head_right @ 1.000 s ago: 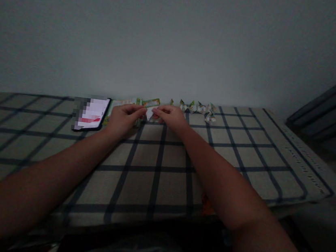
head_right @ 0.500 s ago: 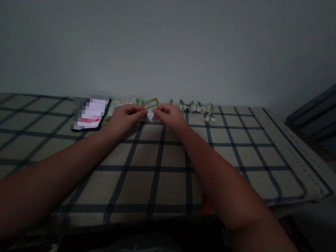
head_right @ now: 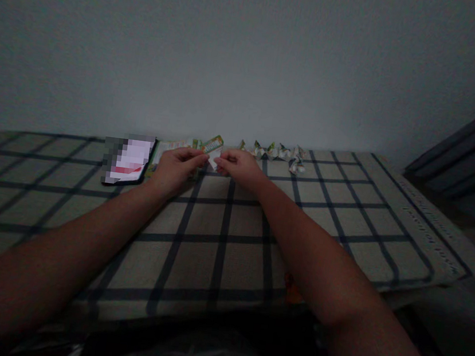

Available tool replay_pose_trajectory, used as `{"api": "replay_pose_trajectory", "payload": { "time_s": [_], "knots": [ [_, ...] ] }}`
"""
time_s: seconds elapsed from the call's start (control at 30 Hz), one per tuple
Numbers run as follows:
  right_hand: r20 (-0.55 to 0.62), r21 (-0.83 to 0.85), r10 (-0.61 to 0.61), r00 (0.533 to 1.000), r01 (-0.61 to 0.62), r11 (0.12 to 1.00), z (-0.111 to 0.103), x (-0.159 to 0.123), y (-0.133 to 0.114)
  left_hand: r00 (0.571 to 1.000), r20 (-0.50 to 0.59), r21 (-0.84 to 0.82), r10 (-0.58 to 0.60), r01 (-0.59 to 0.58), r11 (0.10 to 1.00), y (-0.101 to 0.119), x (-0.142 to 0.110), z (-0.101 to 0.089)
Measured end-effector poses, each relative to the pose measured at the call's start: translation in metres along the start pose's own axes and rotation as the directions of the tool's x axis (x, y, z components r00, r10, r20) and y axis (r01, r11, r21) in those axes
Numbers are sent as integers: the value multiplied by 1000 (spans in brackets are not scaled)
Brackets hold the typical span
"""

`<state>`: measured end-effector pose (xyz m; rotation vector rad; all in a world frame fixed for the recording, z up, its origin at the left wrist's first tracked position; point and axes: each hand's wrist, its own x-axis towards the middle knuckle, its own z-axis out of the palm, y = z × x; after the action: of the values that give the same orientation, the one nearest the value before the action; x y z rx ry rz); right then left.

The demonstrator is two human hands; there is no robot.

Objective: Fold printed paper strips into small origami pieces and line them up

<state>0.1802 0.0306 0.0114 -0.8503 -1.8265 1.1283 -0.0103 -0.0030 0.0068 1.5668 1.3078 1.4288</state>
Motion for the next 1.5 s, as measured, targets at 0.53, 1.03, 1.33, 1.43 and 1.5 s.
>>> {"api": "replay_pose_trajectory", "payload": {
  "time_s": [0.53,1.03,1.33,1.43,1.5],
  "knots": [
    [66,50,40,997,-43,998,4,-4,1,996,-74,-90,53,-60,994,1,1,3],
    [104,28,15,994,-18,999,3,-7,-4,994,-69,-78,82,-87,993,-2,2,2],
    [43,-5,5,999,-5,1000,5,-4,-2,995,-25,-21,97,-97,995,1,-1,2],
    [34,-55,11,999,-9,998,6,-3,-3,996,-19,0,92,-92,996,-2,0,2],
    [29,-68,11,1000,-9,998,6,-4,-4,995,-28,6,93,-93,996,-3,0,2]
  ]
}}
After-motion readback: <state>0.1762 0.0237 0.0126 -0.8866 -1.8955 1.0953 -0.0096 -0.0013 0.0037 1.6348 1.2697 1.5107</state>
